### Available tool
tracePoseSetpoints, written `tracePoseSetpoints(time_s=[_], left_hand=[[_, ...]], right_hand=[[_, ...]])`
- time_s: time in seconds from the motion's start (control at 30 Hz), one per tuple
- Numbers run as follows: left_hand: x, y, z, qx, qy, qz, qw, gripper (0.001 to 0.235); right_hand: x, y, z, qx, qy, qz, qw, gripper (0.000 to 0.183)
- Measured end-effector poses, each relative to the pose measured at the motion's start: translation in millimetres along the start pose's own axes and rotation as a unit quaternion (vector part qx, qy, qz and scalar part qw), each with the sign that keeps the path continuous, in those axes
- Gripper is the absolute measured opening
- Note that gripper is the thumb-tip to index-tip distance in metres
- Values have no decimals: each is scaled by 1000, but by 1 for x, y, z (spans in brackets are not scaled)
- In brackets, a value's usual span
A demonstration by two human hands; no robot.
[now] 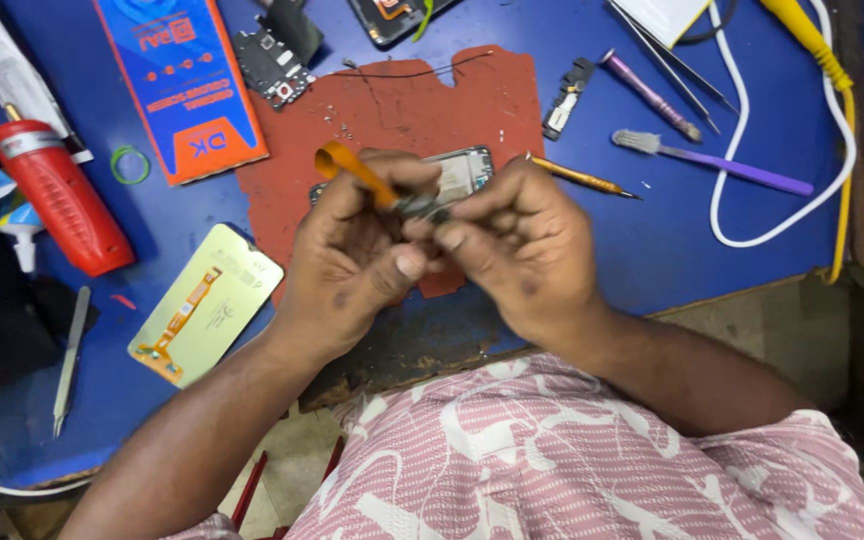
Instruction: The person tests a smartphone screen by swiping and tapping, then removes the battery and uses a screwdriver and tweezers to detach and reattach internal ribbon cables. The phone remains disassembled at the end.
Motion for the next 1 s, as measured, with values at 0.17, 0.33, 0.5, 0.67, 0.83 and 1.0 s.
tracePoseSetpoints(time_s=[0.17, 0.33, 0.5, 0.67, 0.83, 1.0], left_hand=[[-13, 7, 3, 7, -29, -39, 999, 14], [-33, 10, 0, 39, -32, -114, 992, 12], [-45, 13, -3, -1, -105, -182, 978, 15], [-43, 5, 2, -33, -101, -174, 979, 20], [-40, 4, 7, -67, -84, -164, 981, 19], [-43, 0, 9, -43, 53, -152, 986, 25]], right_hand=[[15, 3, 9, 1, 220, 65, 973, 14], [-21, 1, 84, -163, 583, -24, 795, 7], [-91, 21, 126, -151, 731, -116, 655, 9], [-110, 30, 117, -147, 767, -115, 614, 13], [-115, 15, 115, -172, 764, -125, 609, 20], [-148, 1, 91, -186, 776, -92, 595, 12]])
Point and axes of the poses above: each hand's wrist, its own y-axis away from the middle knuckle, its own x-axis out of the palm, z = x × y, the point moved 8 cm from there along -y, towards the middle knuckle, and after that the axes turned 3 degrees about x, right-handed, at the moved point
